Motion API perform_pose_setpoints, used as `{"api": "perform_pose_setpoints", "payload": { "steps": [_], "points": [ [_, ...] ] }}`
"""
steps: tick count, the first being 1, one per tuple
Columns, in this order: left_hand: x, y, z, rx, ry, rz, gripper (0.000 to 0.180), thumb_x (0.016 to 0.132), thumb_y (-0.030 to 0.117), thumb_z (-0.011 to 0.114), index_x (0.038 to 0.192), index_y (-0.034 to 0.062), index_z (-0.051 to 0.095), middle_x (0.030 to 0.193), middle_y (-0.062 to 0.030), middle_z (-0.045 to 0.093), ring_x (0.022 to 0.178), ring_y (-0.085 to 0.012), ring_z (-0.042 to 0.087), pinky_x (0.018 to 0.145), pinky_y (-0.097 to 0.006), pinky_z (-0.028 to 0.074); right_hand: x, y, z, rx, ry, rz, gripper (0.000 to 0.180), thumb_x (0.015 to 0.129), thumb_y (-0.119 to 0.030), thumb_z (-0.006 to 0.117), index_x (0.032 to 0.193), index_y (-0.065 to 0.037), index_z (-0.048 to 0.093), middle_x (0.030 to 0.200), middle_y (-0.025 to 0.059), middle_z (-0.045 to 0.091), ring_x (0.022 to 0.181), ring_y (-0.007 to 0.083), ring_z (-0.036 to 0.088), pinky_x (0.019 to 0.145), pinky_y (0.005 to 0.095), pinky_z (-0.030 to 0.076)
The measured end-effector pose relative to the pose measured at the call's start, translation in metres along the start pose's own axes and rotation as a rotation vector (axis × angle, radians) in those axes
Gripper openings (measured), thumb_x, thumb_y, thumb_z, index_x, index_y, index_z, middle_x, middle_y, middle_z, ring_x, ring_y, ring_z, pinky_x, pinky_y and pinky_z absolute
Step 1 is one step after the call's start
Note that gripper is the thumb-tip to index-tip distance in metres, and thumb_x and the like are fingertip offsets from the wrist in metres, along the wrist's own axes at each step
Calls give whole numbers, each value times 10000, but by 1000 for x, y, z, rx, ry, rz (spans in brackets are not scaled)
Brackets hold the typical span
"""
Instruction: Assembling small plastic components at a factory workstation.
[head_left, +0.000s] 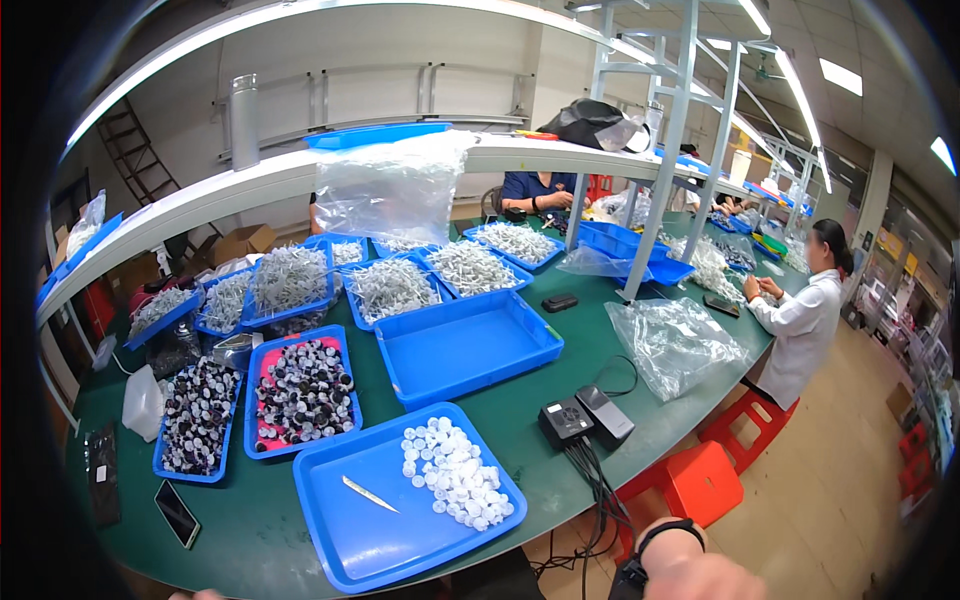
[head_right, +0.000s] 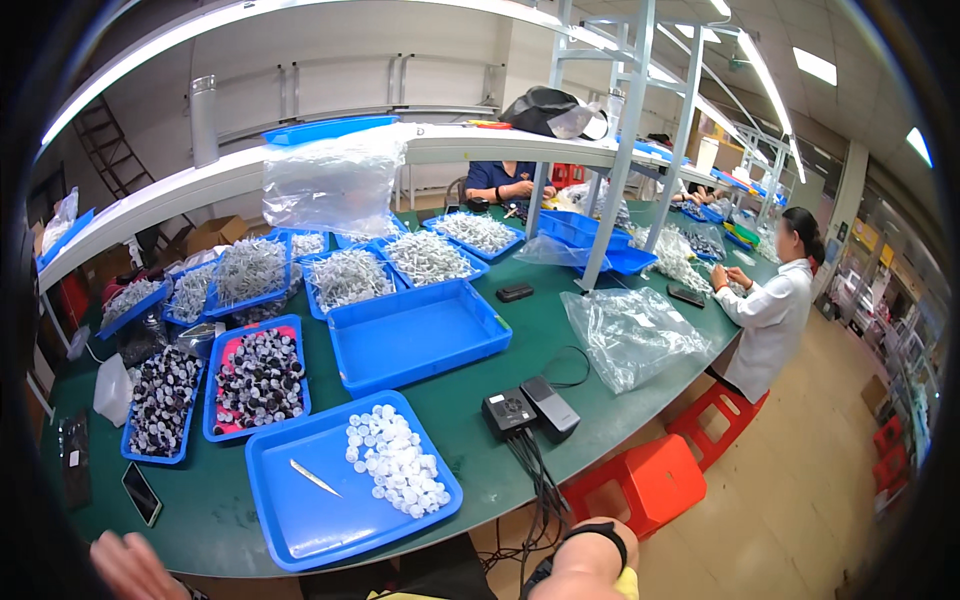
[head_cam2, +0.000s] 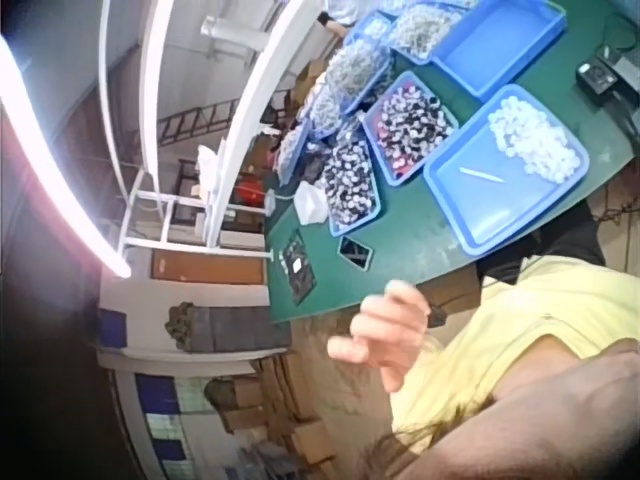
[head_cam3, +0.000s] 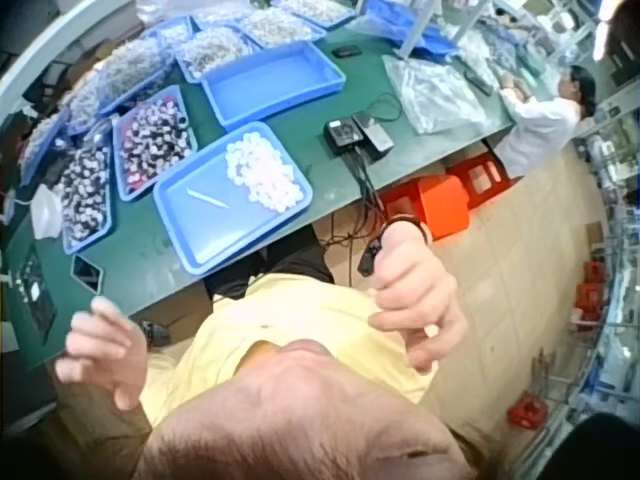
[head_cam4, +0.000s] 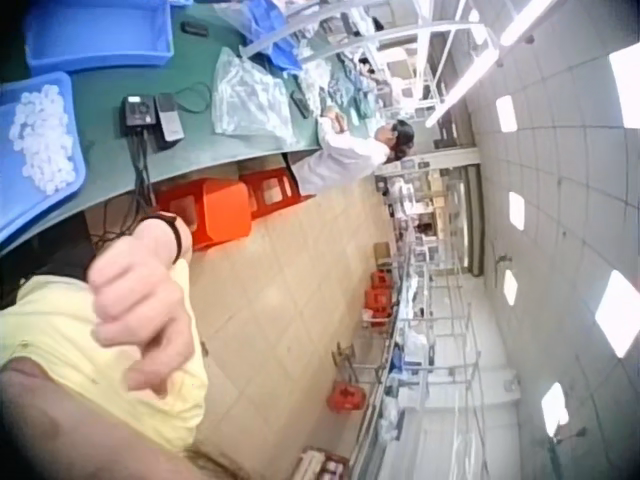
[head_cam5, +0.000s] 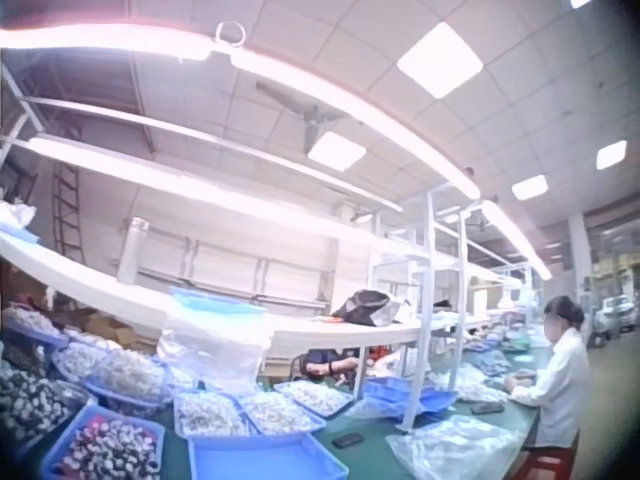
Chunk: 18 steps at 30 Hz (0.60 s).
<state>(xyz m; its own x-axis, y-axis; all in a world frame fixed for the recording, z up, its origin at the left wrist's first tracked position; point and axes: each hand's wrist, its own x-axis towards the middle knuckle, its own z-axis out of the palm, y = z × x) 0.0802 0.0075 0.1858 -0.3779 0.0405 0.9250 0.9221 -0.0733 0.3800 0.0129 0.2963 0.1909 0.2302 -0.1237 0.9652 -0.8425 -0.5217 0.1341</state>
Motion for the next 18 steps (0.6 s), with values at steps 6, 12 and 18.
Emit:
{"api": "perform_pose_setpoints", "payload": {
  "steps": [6,12,18],
  "points": [
    [37,-11,43,-850,-171,-733,653,814,557,490,1173,37,324,899,-220,538,838,-244,494,721,-369,407,15,8,12,906,-116,525,574,881,-464,429,943,87,577,655,73,505,423,147,418,385,245,298],
    [50,-43,79,-1350,-150,-288,567,850,510,462,1089,-1,408,865,-269,588,787,-275,492,712,-376,386,15,2,15,1024,-22,627,599,882,-468,414,980,105,563,672,82,517,430,145,429,377,241,310],
    [48,-42,62,-1265,-163,-578,551,869,490,429,1013,-41,466,915,-195,559,745,-278,473,699,-372,378,10,24,16,1071,7,649,554,882,-433,439,968,98,567,696,102,549,439,148,450,377,237,322]
  ]
}}
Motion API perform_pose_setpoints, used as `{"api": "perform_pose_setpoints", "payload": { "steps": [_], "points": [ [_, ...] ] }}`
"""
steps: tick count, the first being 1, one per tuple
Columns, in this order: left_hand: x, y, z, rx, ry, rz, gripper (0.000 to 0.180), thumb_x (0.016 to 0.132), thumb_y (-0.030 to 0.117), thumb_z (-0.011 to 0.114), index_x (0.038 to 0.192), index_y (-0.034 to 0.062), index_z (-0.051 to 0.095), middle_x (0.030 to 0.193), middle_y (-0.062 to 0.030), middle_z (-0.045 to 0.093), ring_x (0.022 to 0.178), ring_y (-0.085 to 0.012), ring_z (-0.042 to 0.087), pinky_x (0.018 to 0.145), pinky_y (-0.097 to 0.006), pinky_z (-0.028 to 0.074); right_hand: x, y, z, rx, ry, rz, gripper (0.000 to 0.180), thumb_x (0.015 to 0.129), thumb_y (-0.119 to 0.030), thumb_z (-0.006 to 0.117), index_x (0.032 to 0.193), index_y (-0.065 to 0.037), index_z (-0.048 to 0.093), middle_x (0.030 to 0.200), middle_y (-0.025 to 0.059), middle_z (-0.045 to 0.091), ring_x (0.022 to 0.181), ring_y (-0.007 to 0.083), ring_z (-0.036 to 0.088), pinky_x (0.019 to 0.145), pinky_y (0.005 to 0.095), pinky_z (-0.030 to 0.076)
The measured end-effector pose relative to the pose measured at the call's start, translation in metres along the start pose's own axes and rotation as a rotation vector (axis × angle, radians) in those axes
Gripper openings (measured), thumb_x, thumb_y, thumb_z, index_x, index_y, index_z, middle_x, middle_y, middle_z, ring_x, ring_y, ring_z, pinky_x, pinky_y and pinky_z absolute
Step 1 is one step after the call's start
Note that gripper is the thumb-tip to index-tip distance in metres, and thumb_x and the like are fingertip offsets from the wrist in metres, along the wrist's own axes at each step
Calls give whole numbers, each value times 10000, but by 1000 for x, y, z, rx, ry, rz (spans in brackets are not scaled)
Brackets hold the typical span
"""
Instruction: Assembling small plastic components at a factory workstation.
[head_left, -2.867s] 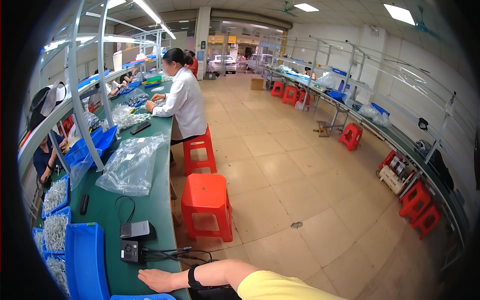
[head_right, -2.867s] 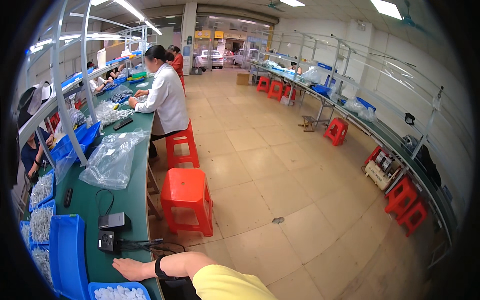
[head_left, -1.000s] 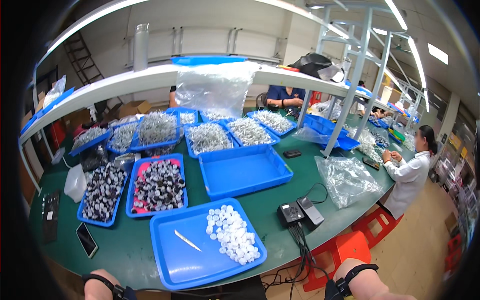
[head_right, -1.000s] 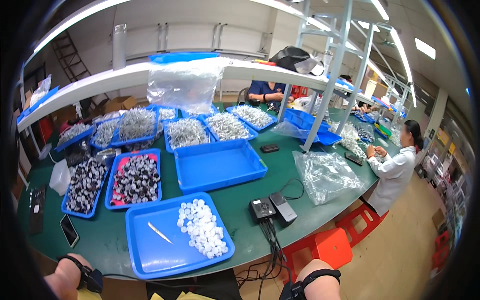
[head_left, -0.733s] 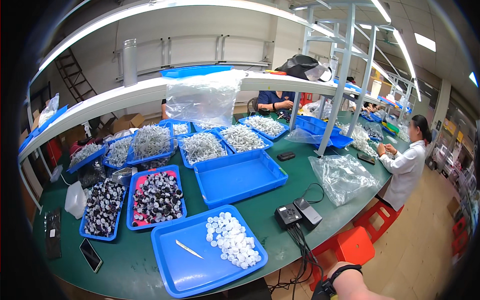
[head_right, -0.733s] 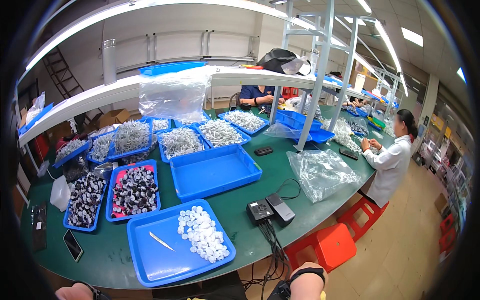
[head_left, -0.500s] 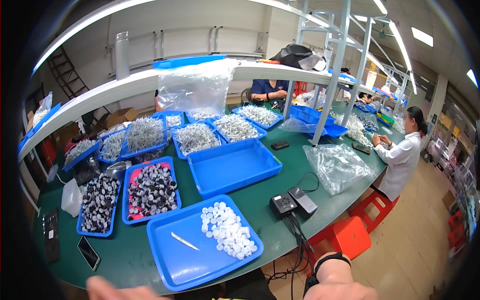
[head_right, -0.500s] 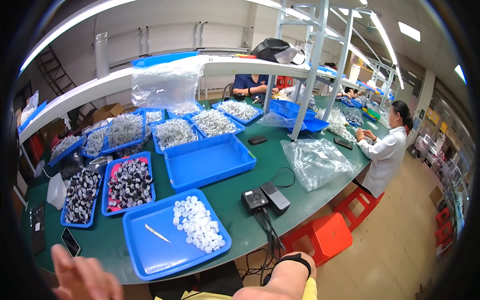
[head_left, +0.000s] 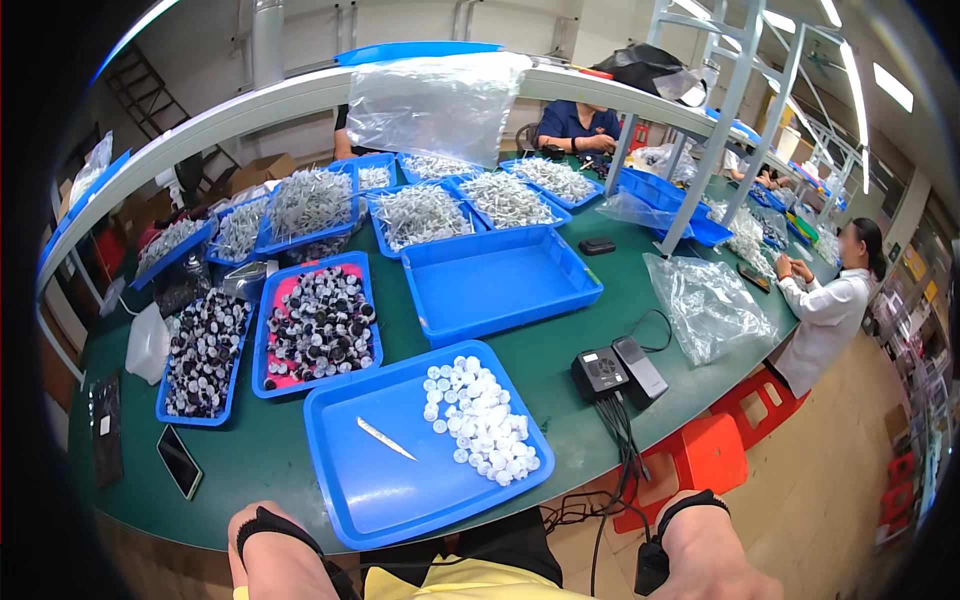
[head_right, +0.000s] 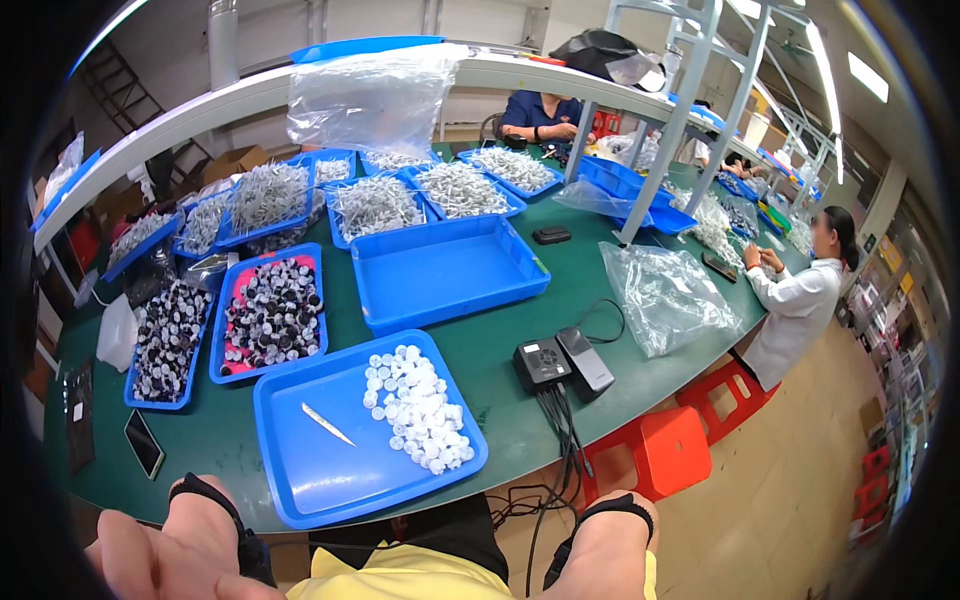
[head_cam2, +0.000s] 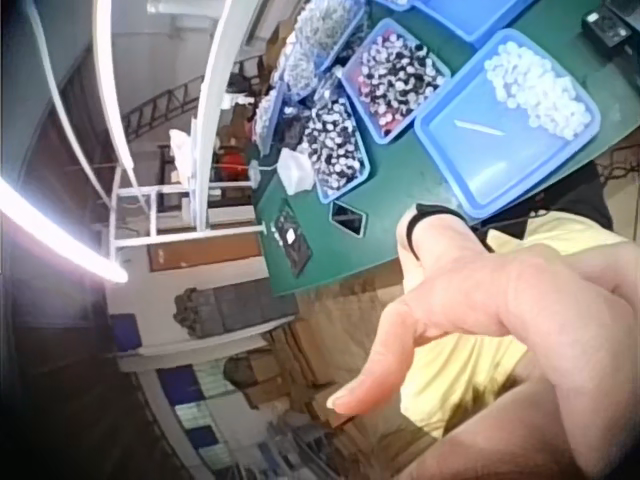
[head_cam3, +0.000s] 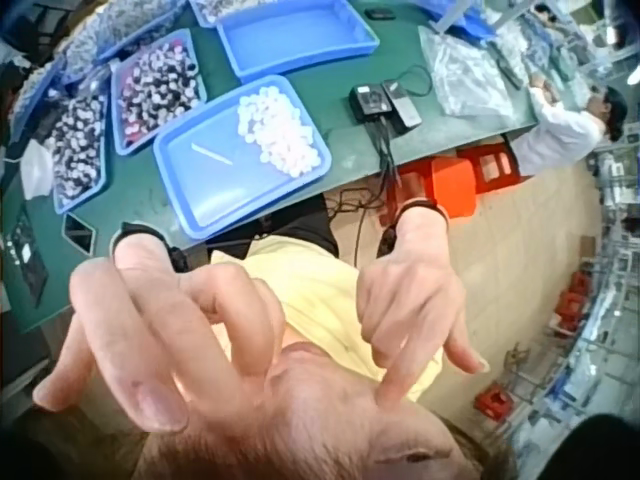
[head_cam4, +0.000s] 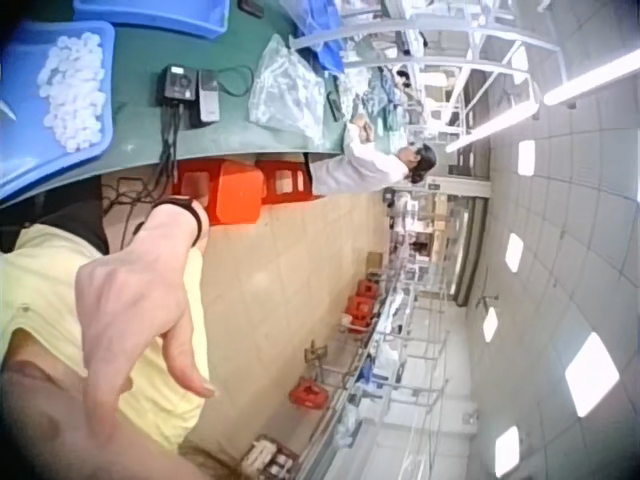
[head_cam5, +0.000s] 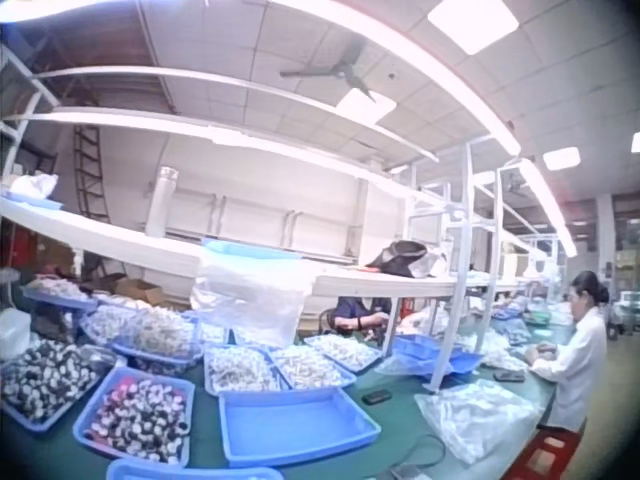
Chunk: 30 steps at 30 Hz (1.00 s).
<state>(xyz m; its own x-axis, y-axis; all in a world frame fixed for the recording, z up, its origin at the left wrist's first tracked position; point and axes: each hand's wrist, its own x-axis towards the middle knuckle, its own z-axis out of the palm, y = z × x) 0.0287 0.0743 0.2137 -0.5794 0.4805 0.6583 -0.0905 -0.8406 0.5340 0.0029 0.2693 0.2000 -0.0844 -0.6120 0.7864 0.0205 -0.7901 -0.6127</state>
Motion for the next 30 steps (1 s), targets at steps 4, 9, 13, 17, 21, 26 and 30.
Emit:
{"api": "perform_pose_setpoints", "payload": {
  "steps": [4,9,13,17,21,26,30],
  "points": [
    [-14,19,-39,195,-92,251,421,880,370,433,1063,-7,394,898,-185,538,784,-299,516,680,-410,443,-5,5,-29,-13,-17,27,434,876,-340,501,932,82,579,728,110,570,472,143,493,399,231,347],
    [-90,65,-99,810,547,141,486,793,410,588,1044,31,415,901,-166,512,800,-252,525,693,-409,460,-38,13,-75,-345,595,123,210,793,-105,613,648,16,523,587,106,544,444,171,484,419,264,369],
    [-164,74,-146,1578,919,-284,427,729,168,636,1062,-32,459,1019,-191,498,911,-255,515,812,-359,415,-81,37,-160,-1111,983,787,225,856,-156,531,726,26,550,642,105,591,538,179,553,480,264,422],
    [-214,35,-172,1615,1019,-724,358,773,213,608,1003,-49,524,973,-201,520,849,-282,531,763,-325,435,-143,105,-206,-1424,771,1305,342,864,-318,493,813,9,579,729,192,610,726,362,594,621,402,458],
    [-228,-7,-192,1596,1225,-625,334,775,239,612,892,-63,530,824,-190,526,776,-310,525,669,-374,435,-180,144,-217,-1313,761,1290,391,865,-331,484,746,34,560,680,204,588,670,357,584,599,402,437],
    [-225,-23,-193,1621,1291,-576,296,815,198,577,885,-37,413,776,-190,512,720,-283,528,624,-364,434,-186,164,-217,-1287,1011,1070,391,861,-313,510,706,45,540,573,139,528,525,194,492,516,356,395],
    [-222,-26,-191,1069,1401,-377,326,847,165,554,967,-2,301,821,-152,509,751,-162,525,605,-314,439,-177,166,-208,-1266,1088,1089,368,865,-291,523,681,28,530,566,38,482,547,94,417,486,290,340]
  ]
}}
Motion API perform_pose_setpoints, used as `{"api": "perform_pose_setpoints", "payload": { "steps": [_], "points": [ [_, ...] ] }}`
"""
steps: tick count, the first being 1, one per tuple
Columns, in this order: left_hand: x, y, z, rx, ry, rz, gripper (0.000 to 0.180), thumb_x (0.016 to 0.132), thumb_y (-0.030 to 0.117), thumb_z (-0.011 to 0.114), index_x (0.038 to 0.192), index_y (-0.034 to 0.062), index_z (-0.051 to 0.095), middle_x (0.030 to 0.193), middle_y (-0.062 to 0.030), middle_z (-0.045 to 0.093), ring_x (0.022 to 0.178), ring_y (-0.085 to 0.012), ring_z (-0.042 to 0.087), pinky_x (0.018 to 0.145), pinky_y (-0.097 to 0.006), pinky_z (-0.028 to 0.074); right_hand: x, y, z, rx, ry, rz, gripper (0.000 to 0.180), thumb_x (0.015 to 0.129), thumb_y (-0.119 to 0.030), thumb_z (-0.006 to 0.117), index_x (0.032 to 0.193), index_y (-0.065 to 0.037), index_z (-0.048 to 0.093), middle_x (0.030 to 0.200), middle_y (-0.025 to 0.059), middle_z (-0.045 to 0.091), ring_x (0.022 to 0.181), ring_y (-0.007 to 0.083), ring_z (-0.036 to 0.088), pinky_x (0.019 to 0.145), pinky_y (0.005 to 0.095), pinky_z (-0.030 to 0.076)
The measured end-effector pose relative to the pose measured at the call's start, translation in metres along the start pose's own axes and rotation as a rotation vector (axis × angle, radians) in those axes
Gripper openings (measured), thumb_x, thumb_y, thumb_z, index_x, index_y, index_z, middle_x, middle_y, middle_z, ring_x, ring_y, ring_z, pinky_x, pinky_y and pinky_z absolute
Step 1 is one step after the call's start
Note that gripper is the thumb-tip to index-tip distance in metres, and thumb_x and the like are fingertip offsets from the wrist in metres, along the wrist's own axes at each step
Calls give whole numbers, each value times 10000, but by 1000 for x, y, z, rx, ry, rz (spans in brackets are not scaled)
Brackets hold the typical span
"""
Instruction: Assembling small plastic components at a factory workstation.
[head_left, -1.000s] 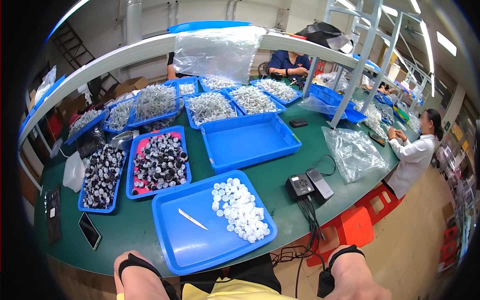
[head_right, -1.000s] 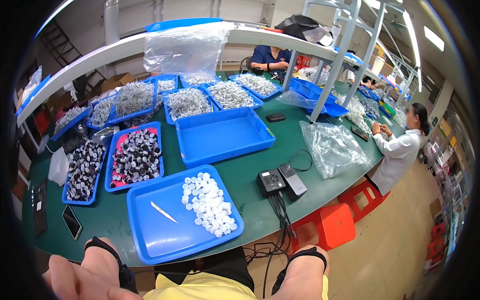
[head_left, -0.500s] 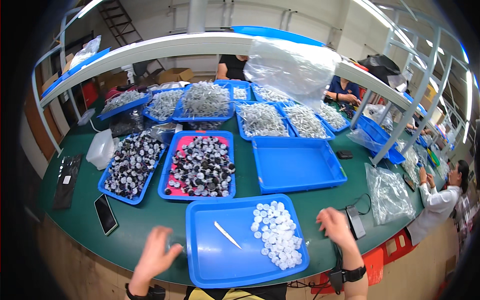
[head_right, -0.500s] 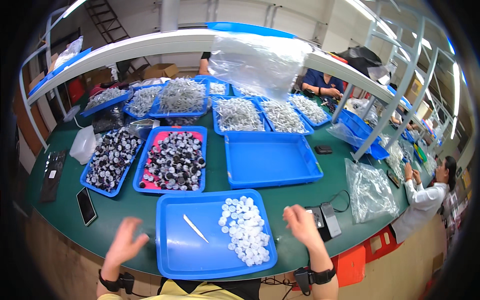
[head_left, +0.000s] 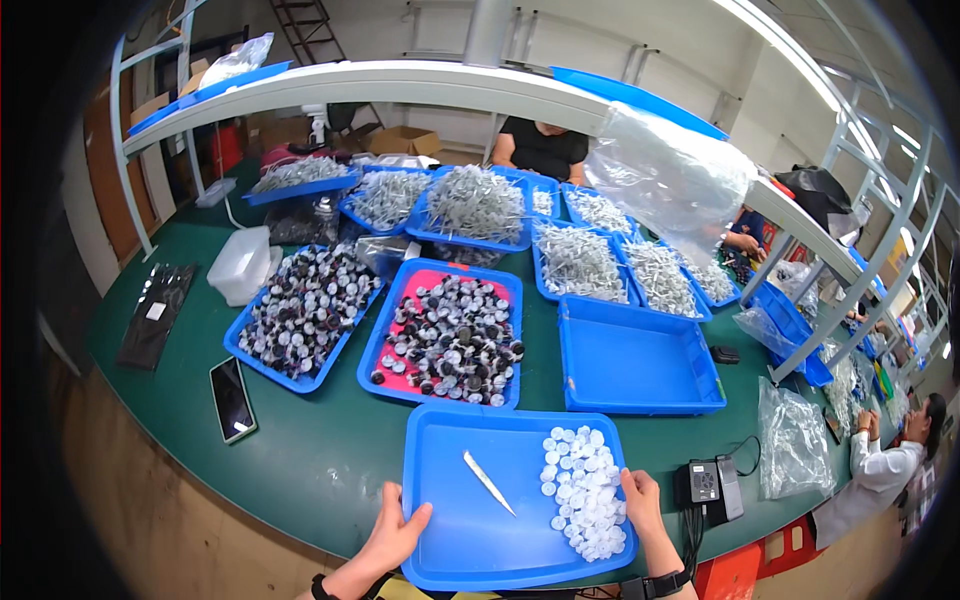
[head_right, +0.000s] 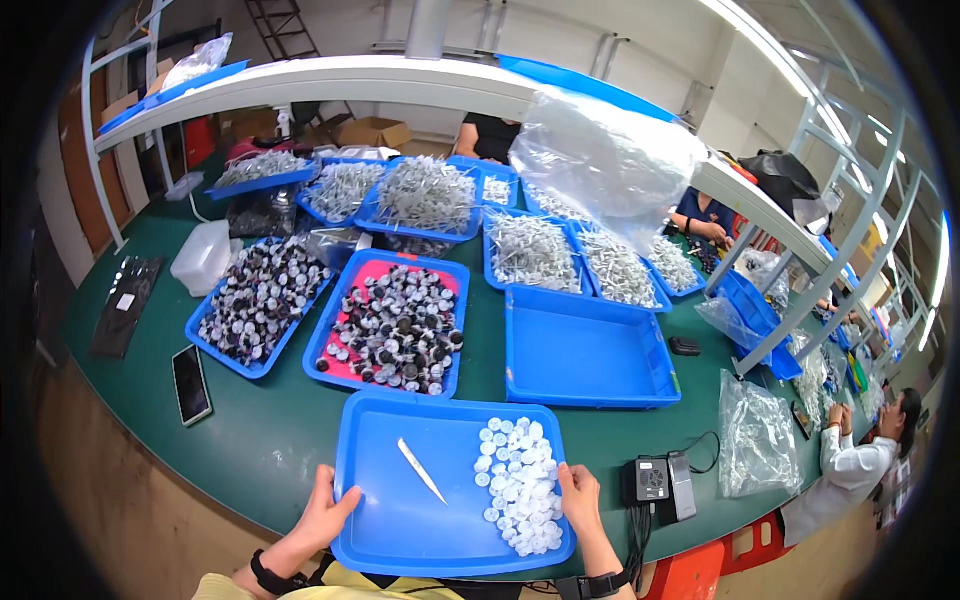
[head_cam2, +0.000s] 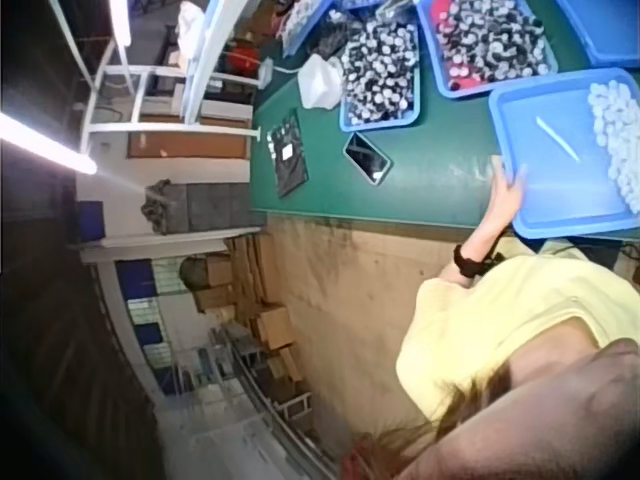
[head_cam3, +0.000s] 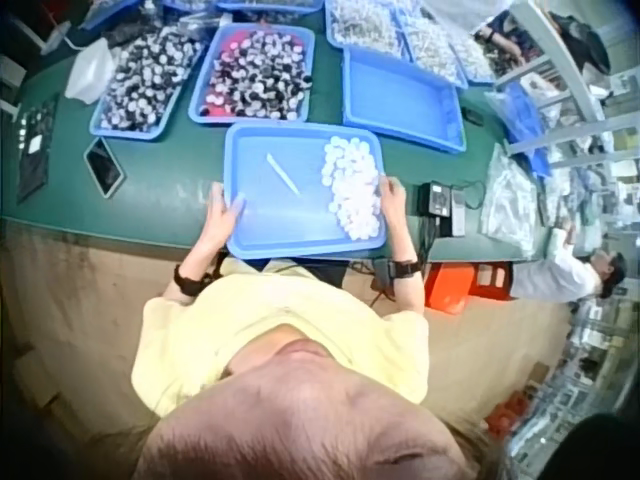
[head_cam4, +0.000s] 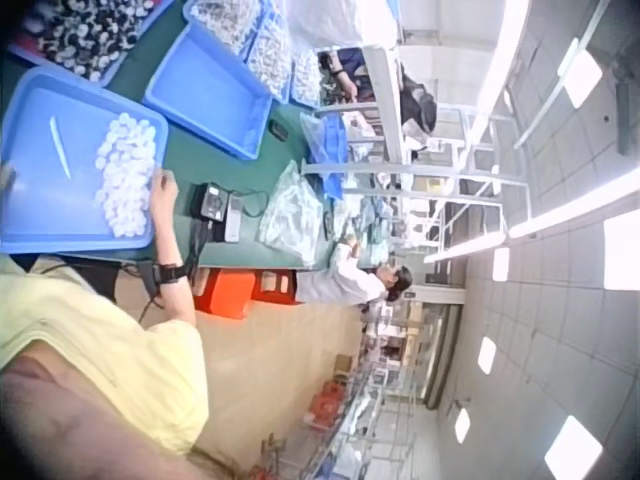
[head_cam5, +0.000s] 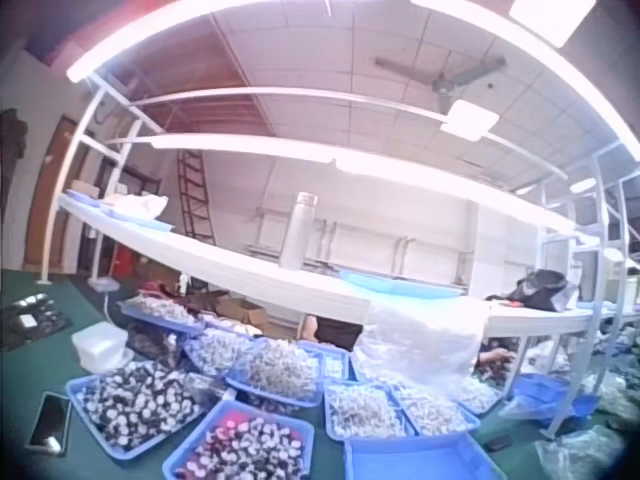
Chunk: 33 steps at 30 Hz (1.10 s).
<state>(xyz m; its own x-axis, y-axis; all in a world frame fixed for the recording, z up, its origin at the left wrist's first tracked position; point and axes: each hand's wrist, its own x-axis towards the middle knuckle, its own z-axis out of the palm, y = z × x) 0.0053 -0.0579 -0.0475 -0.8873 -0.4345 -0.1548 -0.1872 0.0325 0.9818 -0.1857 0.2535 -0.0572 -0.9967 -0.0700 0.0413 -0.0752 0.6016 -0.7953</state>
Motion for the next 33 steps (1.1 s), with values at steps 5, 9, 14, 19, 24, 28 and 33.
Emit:
{"api": "perform_pose_setpoints", "payload": {
  "steps": [5,9,14,19,24,28,33],
  "points": [
    [1,3,-13,-332,-45,-94,354,819,97,578,1008,17,290,936,-139,494,835,-159,531,697,-305,474,-7,-34,-12,146,-63,9,325,899,-260,493,672,-28,479,604,-53,398,574,30,326,482,224,256],
    [-9,5,-32,-589,-57,-202,452,776,17,582,1153,-8,335,1015,-153,516,913,-217,553,780,-343,481,-10,-64,-16,225,-133,-58,312,898,-262,493,787,26,537,651,-21,475,601,50,382,509,222,310],
    [-22,-4,-55,-829,-115,-356,478,744,-21,583,1185,-34,398,1059,-166,531,942,-251,559,806,-383,475,-6,-90,5,392,-245,5,256,893,-229,509,846,19,550,708,-10,515,652,44,421,570,193,339],
    [-33,-10,-76,-834,80,-243,475,699,-55,556,1152,-59,413,1009,-173,553,911,-275,570,792,-402,481,-13,-104,19,517,-470,-131,257,883,-197,522,1053,-6,493,921,40,555,841,92,501,749,232,413],
    [-31,9,-70,-804,20,-165,502,655,-28,559,1138,-61,427,984,-172,564,869,-284,583,769,-391,492,-27,-102,9,772,-659,206,440,908,-278,474,1234,2,382,1135,108,505,1024,147,492,872,285,413],
    [-16,37,-58,-713,-50,-164,533,618,0,563,1128,-75,429,967,-177,572,840,-292,596,758,-386,504,-39,-89,-14,1000,-761,481,510,918,-322,435,1286,14,324,1226,127,450,1093,179,473,896,318,425],
    [18,67,-45,-588,-226,-130,449,731,74,577,1140,-46,437,982,-146,560,858,-250,575,764,-346,478,-60,-75,-39,974,-480,494,435,919,-287,445,1213,32,409,1116,105,536,970,152,544,826,303,462]
  ]
}}
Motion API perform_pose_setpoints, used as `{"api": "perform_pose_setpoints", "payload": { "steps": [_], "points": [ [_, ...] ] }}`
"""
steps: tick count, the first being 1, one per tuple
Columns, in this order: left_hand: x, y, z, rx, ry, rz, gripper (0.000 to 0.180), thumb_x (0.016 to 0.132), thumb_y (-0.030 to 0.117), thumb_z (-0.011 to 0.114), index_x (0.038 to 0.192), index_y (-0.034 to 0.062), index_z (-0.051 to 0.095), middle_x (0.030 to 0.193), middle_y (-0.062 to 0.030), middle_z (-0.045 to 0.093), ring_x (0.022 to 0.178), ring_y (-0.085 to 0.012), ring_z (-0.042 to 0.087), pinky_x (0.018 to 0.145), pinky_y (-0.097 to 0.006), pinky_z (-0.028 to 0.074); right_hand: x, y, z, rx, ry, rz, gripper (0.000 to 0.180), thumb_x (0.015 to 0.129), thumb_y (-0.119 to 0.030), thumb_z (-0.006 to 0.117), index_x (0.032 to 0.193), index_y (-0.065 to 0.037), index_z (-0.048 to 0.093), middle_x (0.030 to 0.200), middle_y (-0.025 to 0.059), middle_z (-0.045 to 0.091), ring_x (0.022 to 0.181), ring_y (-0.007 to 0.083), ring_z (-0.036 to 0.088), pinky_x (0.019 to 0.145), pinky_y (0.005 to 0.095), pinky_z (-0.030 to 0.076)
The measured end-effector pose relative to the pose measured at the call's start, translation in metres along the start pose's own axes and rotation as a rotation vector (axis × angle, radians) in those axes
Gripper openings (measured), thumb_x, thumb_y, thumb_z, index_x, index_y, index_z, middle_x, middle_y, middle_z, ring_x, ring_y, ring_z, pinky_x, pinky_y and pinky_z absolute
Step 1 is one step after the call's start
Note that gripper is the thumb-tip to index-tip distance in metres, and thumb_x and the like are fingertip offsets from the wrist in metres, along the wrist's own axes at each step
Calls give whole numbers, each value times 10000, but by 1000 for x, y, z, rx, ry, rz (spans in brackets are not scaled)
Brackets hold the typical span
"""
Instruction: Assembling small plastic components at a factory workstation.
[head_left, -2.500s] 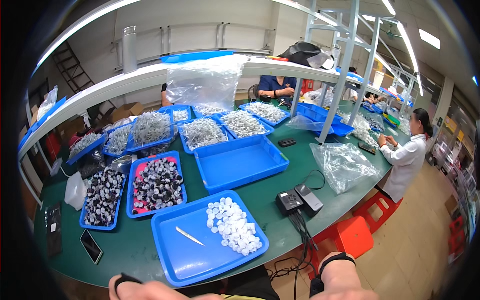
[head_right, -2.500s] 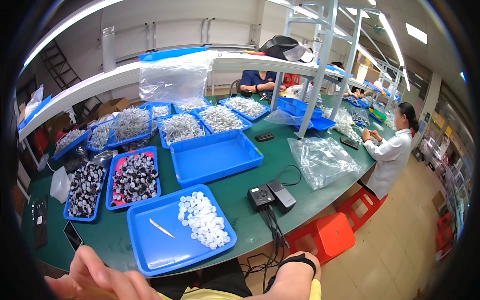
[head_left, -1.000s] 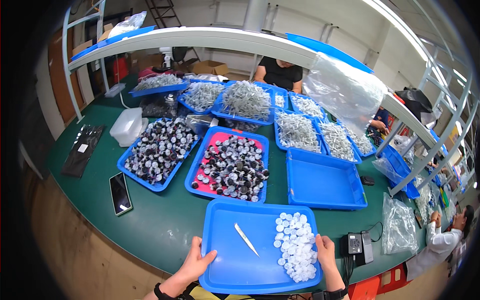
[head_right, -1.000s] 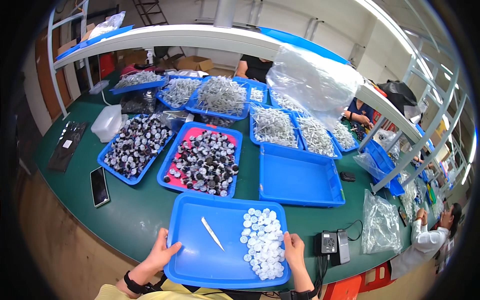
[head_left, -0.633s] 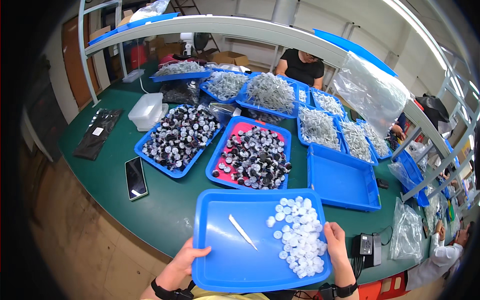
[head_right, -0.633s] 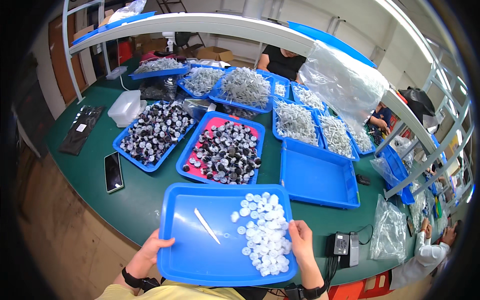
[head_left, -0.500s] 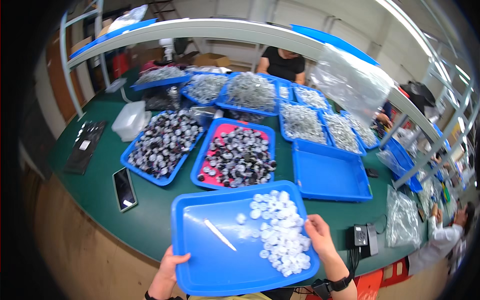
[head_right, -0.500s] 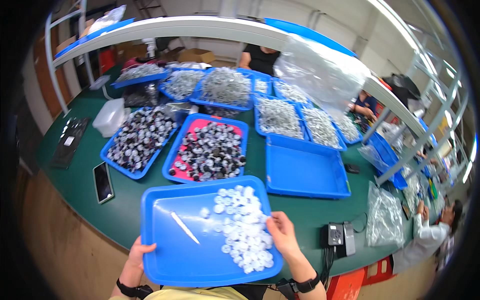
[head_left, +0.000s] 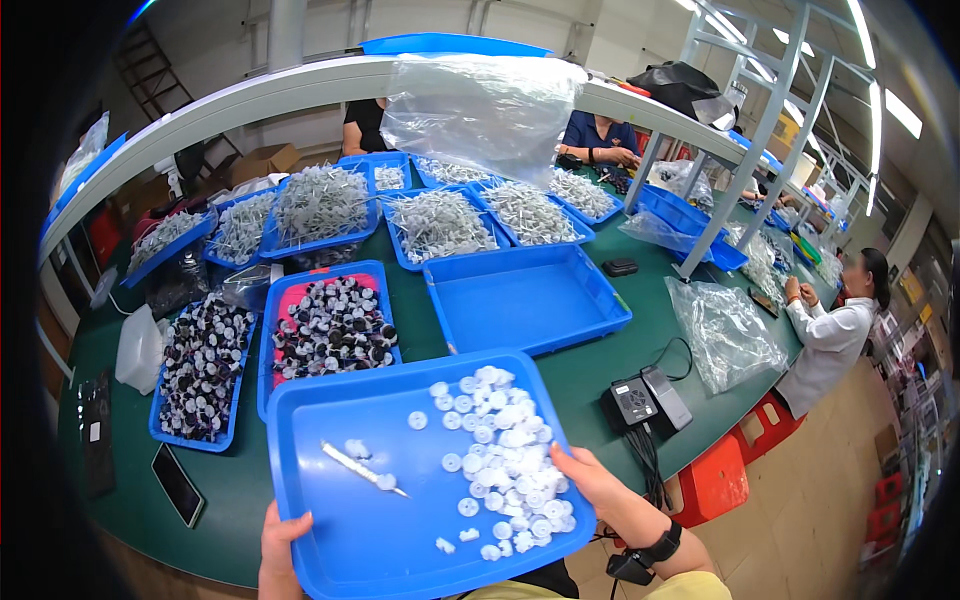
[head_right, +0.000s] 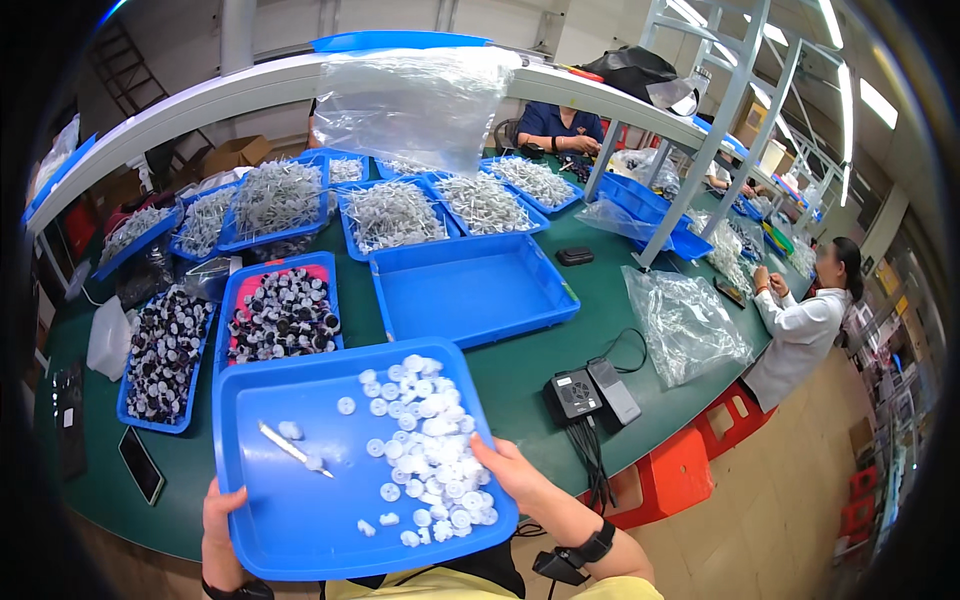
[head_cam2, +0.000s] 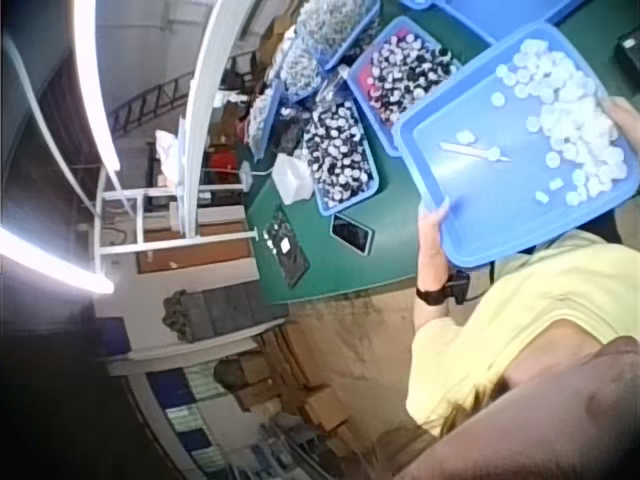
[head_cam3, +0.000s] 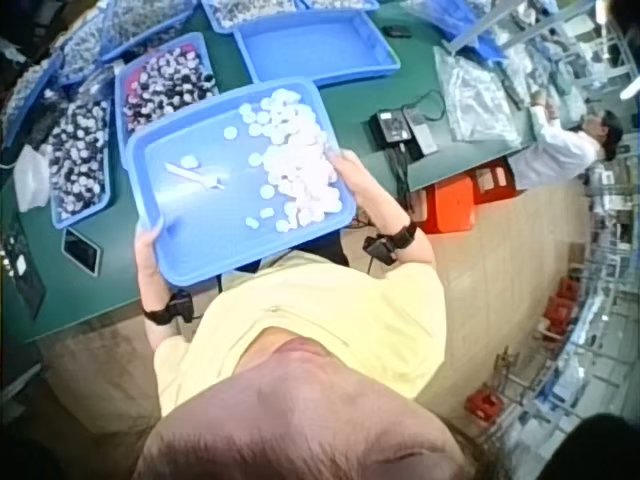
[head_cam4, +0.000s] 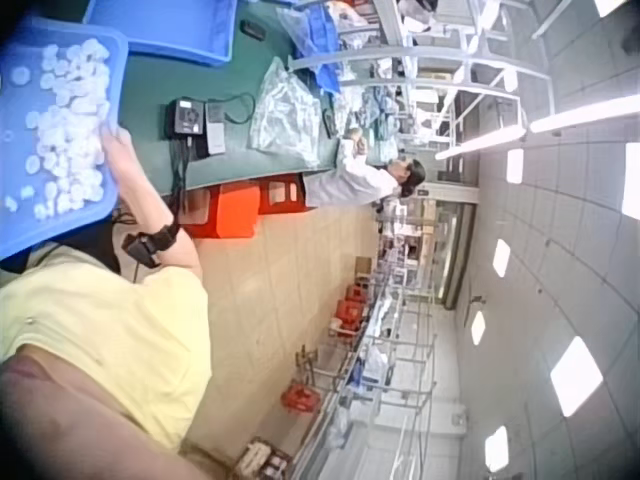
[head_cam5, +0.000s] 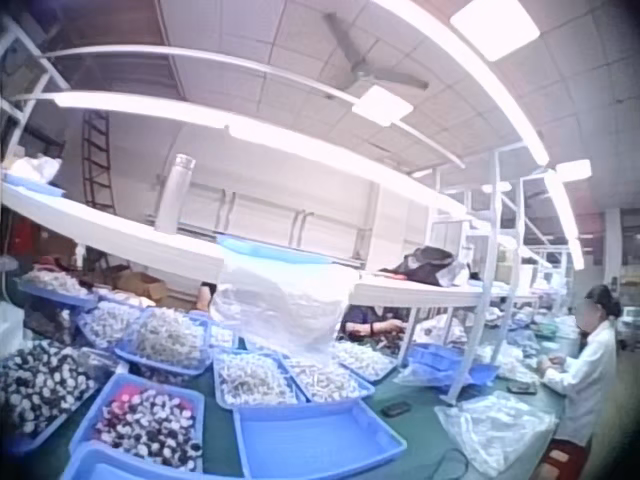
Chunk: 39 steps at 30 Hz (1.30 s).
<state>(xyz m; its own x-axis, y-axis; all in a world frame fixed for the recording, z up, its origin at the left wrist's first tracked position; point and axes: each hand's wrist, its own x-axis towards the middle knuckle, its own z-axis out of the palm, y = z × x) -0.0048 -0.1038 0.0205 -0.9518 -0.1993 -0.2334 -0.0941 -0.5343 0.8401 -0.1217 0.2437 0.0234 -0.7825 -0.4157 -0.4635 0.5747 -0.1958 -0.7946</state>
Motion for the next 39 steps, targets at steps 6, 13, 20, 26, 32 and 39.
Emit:
{"api": "perform_pose_setpoints", "payload": {
  "steps": [6,13,20,26,32,39],
  "points": [
    [67,14,33,85,-184,-115,568,915,476,314,1134,-31,450,1010,-138,566,900,-214,569,802,-326,463,-48,-7,-32,73,141,-279,386,913,-236,462,1175,46,444,1092,103,551,950,149,552,808,281,453],
    [97,-1,92,146,-486,-104,634,889,548,256,1193,25,445,1095,-131,552,995,-225,541,862,-365,438,-95,-29,-58,75,338,-439,394,911,-223,448,1183,62,429,1131,139,533,983,203,552,847,319,442],
    [71,6,95,-401,-609,-245,555,798,222,488,1277,-11,333,1167,-184,491,1008,-286,548,855,-395,457,-104,-33,-65,138,242,-463,420,890,-213,467,1197,68,413,1137,156,529,989,231,551,860,343,431],
    [57,2,74,-122,-400,-442,551,687,-22,499,1223,-53,379,1077,-207,529,951,-294,568,836,-399,472,-96,-40,-65,16,154,-419,437,887,-247,493,1180,72,433,1104,142,548,965,212,558,838,331,441],
    [25,-9,53,-230,-340,-485,585,645,-42,509,1217,-48,388,1060,-203,534,940,-301,563,817,-391,476,-87,-75,-40,-195,151,-285,432,895,-248,472,1172,83,438,1104,158,550,957,230,569,824,346,459],
    [21,7,47,-230,-225,-327,653,565,21,493,1203,-65,384,1039,-212,528,921,-316,562,814,-394,471,-50,-108,-14,-199,-31,-281,411,894,-255,484,1146,69,477,1080,127,568,927,194,582,803,310,470]
  ]
}}
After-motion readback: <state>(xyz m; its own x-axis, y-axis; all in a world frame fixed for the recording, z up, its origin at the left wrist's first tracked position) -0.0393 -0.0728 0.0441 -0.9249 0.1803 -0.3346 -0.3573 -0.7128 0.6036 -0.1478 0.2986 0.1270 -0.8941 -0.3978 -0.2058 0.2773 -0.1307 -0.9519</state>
